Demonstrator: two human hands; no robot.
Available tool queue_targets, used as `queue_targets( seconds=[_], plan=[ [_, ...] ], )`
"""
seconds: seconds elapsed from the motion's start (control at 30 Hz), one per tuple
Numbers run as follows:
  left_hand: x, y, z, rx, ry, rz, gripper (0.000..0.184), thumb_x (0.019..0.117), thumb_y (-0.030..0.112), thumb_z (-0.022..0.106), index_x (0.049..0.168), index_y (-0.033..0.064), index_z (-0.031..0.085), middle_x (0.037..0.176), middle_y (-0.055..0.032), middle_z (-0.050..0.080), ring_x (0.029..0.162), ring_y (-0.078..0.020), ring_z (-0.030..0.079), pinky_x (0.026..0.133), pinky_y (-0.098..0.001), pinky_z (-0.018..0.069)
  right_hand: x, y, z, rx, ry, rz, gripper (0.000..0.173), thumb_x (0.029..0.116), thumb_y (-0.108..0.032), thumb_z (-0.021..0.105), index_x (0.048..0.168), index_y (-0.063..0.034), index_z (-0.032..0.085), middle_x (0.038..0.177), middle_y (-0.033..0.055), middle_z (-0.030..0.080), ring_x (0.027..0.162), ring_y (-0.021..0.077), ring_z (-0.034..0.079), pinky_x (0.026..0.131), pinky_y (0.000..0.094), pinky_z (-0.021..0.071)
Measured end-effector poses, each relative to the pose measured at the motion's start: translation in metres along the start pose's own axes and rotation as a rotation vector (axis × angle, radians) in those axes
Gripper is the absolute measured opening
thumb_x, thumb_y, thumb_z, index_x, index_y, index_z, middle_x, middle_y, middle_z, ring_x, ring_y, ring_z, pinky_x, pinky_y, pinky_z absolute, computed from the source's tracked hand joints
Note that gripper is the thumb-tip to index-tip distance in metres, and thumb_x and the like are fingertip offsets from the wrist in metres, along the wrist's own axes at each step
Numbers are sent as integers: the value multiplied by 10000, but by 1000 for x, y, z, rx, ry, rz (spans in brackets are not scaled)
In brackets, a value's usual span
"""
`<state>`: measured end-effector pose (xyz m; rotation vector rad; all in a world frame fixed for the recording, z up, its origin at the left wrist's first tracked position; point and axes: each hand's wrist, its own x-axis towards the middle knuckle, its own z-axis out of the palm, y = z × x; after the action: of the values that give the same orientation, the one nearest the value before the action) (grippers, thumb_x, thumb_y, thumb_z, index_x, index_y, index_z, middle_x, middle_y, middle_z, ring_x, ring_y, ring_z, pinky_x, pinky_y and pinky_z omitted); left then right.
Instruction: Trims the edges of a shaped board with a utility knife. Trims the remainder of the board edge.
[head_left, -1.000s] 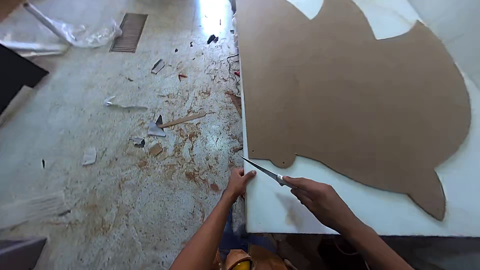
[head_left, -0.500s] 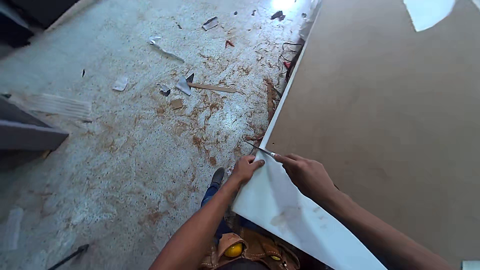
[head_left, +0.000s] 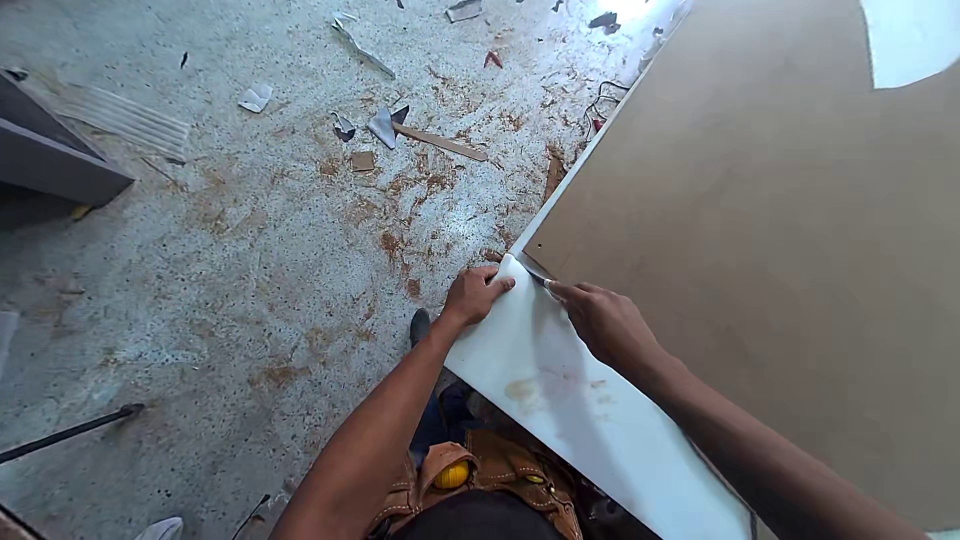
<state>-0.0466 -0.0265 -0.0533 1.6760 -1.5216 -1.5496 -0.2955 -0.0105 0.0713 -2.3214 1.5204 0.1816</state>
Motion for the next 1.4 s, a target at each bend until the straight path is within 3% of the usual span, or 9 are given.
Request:
queue_targets(
  seconds=[0.23, 0.47, 0.6, 0.67, 0.73, 0.83, 0.93, 0.97, 1.4],
  plan=[
    [-1, -10, 2, -92, 6, -39, 466, 955, 623, 607, 1028, 182, 738, 857, -23, 726, 807, -185, 711, 776, -518, 594, -98, 11, -14, 37, 4, 119, 462, 1029, -202, 535, 1448, -391, 577, 1092, -31, 717, 767, 148, 691, 663, 433, 600],
    [-6, -9, -3, -83, 46, -46, 491, 928, 632, 643, 1035, 161, 734, 846, -37, 720, 780, -195, 706, 755, -517, 600, -78, 31, 15, 97, -2, 25, 465, 1045, -169, 537, 1472, -352, 558, 1180, -15, 695, 824, 168, 701, 695, 447, 614],
    [-31, 3, 4, 160, 328, 58, 408, 957, 448, 700, 1291, 218, 656, 1125, 19, 722, 998, -142, 705, 891, -445, 603, -111, 55, -2, 124, -16, -32, 483, 1041, -150, 551, 1482, -347, 551, 1236, -21, 680, 882, 139, 704, 738, 403, 619],
    [-56, 20, 15, 320, 458, 234, 415, 941, 279, 698, 1339, 178, 640, 1336, -38, 617, 1232, -212, 585, 1037, -460, 507, -135, 66, -12, 130, -13, -36, 479, 1045, -165, 542, 1484, -358, 548, 1232, -31, 676, 891, 121, 700, 743, 380, 619],
    [-90, 39, 45, 388, 404, 418, 356, 949, 255, 659, 1290, 157, 679, 1390, -56, 605, 1335, -234, 533, 1092, -470, 468, -155, 79, -18, 125, -3, -50, 457, 1048, -175, 523, 1469, -348, 569, 1220, -35, 681, 884, 119, 700, 733, 383, 619],
    [-134, 45, 127, 474, 117, 576, 398, 929, 371, 667, 1301, 234, 697, 1475, 11, 570, 1453, -194, 427, 1197, -474, 369, -168, 99, -18, 115, -1, -93, 434, 1057, -205, 505, 1457, -356, 578, 1281, -67, 673, 965, 89, 702, 789, 358, 623],
    [-153, 31, 183, 718, -101, 535, 699, 924, 612, 599, 1546, 319, 472, 1719, 18, 205, 1603, -244, 33, 1269, -622, 35, -156, 113, -11, 93, 22, -164, 449, 1051, -196, 493, 1461, -361, 575, 1244, -61, 680, 930, 94, 700, 766, 367, 620],
    [-157, 25, 190, 761, -110, 523, 733, 928, 632, 578, 1577, 330, 421, 1736, 17, 130, 1603, -250, -25, 1264, -632, -2, -151, 116, -9, 84, 24, -186, 454, 1050, -184, 487, 1460, -356, 577, 1225, -54, 684, 900, 107, 698, 746, 380, 617],
    [-165, 19, 195, 770, -47, 484, 641, 965, 575, 541, 1563, 373, 429, 1732, 76, 133, 1602, -193, 0, 1280, -577, 24, -147, 197, -37, -49, -52, -402, 478, 1041, -191, 502, 1460, -414, 557, 1322, -47, 663, 1023, 156, 712, 790, 436, 626]
  ],
)
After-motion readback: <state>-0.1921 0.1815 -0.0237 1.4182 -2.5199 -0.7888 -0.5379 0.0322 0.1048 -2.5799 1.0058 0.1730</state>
